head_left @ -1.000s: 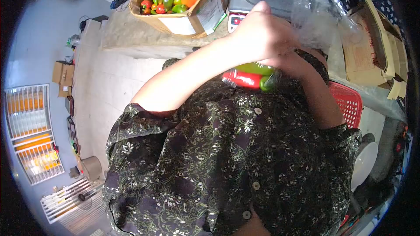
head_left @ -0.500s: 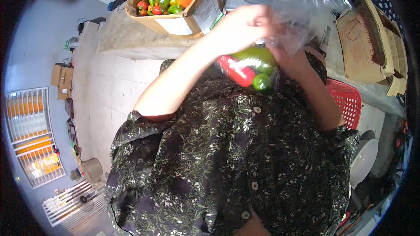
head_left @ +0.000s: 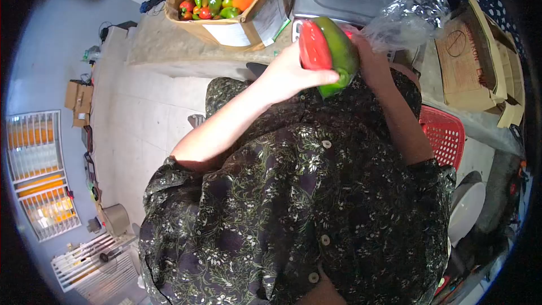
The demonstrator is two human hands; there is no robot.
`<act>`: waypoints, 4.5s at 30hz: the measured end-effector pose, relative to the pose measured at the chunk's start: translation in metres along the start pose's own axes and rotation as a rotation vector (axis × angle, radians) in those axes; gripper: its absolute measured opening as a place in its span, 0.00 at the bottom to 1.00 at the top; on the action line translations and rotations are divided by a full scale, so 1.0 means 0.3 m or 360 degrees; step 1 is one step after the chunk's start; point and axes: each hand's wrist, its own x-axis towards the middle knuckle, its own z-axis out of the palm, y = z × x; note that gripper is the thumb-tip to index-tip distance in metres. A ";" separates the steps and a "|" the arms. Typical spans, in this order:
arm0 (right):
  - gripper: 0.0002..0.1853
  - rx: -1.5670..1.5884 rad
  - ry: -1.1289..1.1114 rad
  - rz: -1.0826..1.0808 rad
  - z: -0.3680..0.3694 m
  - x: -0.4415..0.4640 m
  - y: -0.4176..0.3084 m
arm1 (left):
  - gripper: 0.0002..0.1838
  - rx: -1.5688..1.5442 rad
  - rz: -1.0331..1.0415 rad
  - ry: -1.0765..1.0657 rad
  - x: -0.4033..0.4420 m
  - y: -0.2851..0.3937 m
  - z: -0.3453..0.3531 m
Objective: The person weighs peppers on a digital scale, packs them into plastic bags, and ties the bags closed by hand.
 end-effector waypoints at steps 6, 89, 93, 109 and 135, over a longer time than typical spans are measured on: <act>0.13 -0.0245 -0.0122 -0.0026 -0.012 -0.023 0.026 | 0.33 0.1228 0.0778 0.0049 0.005 -0.009 -0.007; 0.15 0.0512 -0.1475 -0.0293 0.080 -0.167 -0.136 | 0.11 -0.2140 -0.0420 0.0127 -0.074 0.011 0.043; 0.15 0.0219 -0.1345 -0.0570 0.088 -0.176 -0.152 | 0.10 -0.2010 -0.0178 0.0223 -0.063 0.066 -0.068; 0.11 0.0534 -0.1640 0.0275 0.042 -0.116 -0.203 | 0.20 0.2246 0.0164 -0.0759 -0.082 0.138 0.036; 0.24 -0.0716 -0.0096 -0.1221 0.082 -0.051 -0.365 | 0.14 -0.1497 -0.0086 0.0405 -0.136 0.179 0.084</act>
